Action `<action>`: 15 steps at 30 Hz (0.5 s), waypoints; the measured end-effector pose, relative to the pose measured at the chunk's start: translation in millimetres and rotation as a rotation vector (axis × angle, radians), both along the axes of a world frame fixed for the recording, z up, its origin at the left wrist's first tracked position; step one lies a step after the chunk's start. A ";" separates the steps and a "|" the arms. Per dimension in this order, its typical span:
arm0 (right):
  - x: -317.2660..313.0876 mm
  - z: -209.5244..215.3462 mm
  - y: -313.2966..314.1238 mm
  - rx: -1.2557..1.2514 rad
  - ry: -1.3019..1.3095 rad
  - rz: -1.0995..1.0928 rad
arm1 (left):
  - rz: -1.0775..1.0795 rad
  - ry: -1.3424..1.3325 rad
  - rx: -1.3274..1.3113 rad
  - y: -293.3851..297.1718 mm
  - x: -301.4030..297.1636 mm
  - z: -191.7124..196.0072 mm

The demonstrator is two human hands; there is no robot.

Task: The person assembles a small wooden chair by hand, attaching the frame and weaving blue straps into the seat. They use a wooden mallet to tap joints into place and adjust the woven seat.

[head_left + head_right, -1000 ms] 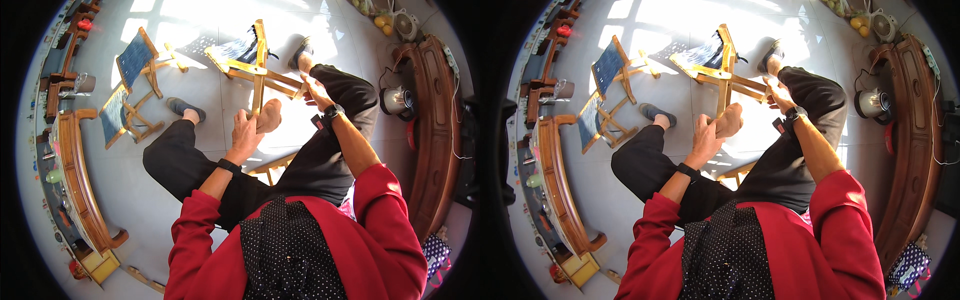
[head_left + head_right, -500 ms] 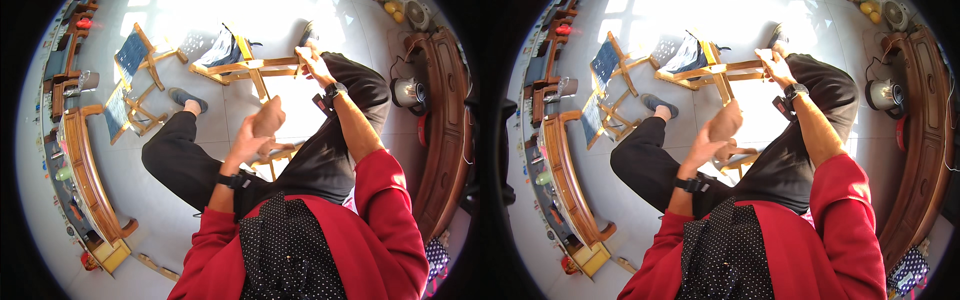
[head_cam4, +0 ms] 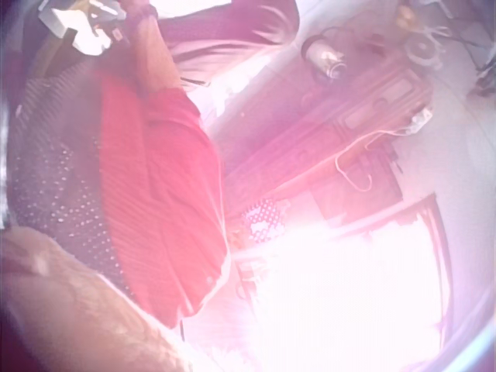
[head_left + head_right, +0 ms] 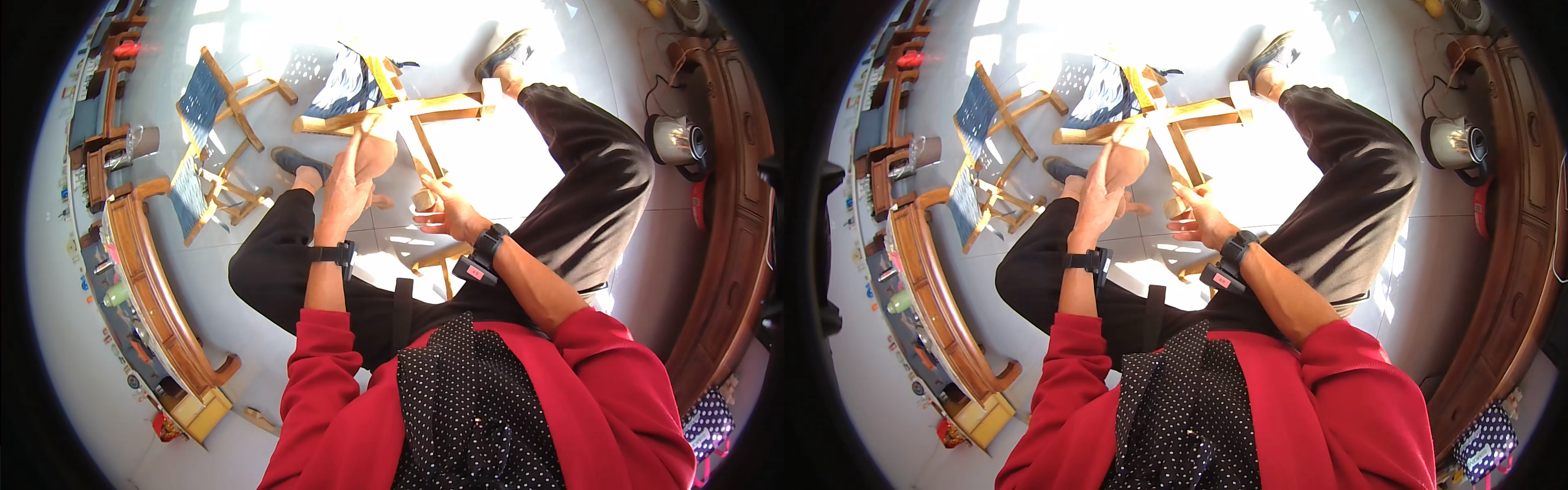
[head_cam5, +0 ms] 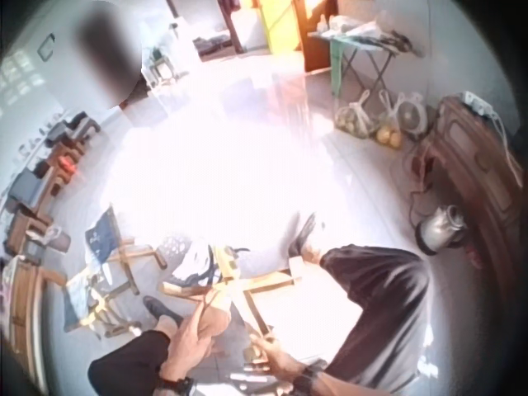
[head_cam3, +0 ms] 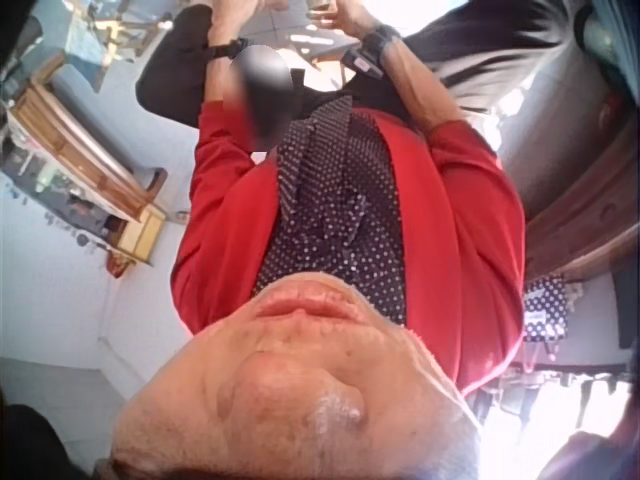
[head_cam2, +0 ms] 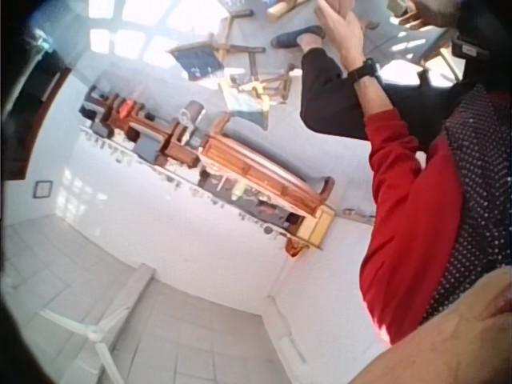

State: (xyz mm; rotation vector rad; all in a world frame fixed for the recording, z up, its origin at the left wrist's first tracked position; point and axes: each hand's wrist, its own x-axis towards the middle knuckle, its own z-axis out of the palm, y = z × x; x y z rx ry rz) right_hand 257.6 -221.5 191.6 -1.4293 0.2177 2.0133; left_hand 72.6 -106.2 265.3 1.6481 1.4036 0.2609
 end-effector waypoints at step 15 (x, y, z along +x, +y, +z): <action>-10.0 -37.6 3.9 -0.121 0.400 -0.276 | -0.617 0.488 0.251 35.8 77.3 -62.9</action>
